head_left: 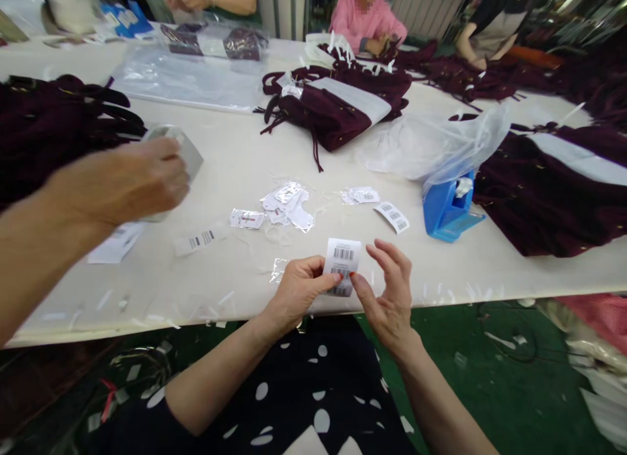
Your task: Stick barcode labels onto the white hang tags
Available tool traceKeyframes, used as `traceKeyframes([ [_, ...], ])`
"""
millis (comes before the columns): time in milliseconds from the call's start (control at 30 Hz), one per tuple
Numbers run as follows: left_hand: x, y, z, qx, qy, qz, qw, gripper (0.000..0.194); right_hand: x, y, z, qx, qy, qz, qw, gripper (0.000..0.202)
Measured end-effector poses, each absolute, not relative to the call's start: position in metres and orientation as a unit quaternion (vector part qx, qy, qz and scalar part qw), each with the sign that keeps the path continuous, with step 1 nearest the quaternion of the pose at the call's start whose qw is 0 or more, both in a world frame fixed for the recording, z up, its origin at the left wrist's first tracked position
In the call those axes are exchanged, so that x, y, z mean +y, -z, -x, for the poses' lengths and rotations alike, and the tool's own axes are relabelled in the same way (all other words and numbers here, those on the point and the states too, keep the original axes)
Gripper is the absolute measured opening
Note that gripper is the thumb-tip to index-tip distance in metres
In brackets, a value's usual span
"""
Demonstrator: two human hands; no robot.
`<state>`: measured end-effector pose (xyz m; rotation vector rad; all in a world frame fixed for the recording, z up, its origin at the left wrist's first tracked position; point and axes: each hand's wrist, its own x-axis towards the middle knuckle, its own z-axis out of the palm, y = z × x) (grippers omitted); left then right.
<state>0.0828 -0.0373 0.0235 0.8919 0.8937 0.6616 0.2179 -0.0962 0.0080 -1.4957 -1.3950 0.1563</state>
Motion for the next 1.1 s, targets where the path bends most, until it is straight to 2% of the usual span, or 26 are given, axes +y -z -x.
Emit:
traceKeyframes([
  [100,-0.042,-0.025,-0.079,0.377,-0.287,-0.454,0.754,0.016,-0.093,-0.015,-0.223,-0.664,-0.060,0.597,0.447,0.037],
  [167,-0.044,-0.025,-0.078,0.365,-0.282,-0.481,0.746,0.017,-0.093,-0.014,-0.222,-0.669,-0.105,0.588,0.442,0.032],
  [300,-0.044,-0.021,-0.076,0.369,-0.268,-0.510,0.730,0.015,-0.098,-0.008,-0.215,-0.627,-0.187,0.592,0.470,0.022],
  [567,-0.042,-0.019,-0.079,0.404,-0.245,-0.556,0.684,0.016,-0.102,-0.009,-0.211,-0.570,-0.268,0.597,0.497,0.014],
  [833,-0.042,-0.020,-0.081,0.420,-0.221,-0.606,0.639,0.024,-0.103,-0.005,-0.211,-0.482,-0.367,0.594,0.529,0.011],
  [1100,-0.041,-0.020,-0.082,0.424,-0.209,-0.639,0.607,0.024,-0.102,0.004,-0.211,-0.385,-0.432,0.590,0.563,0.013],
])
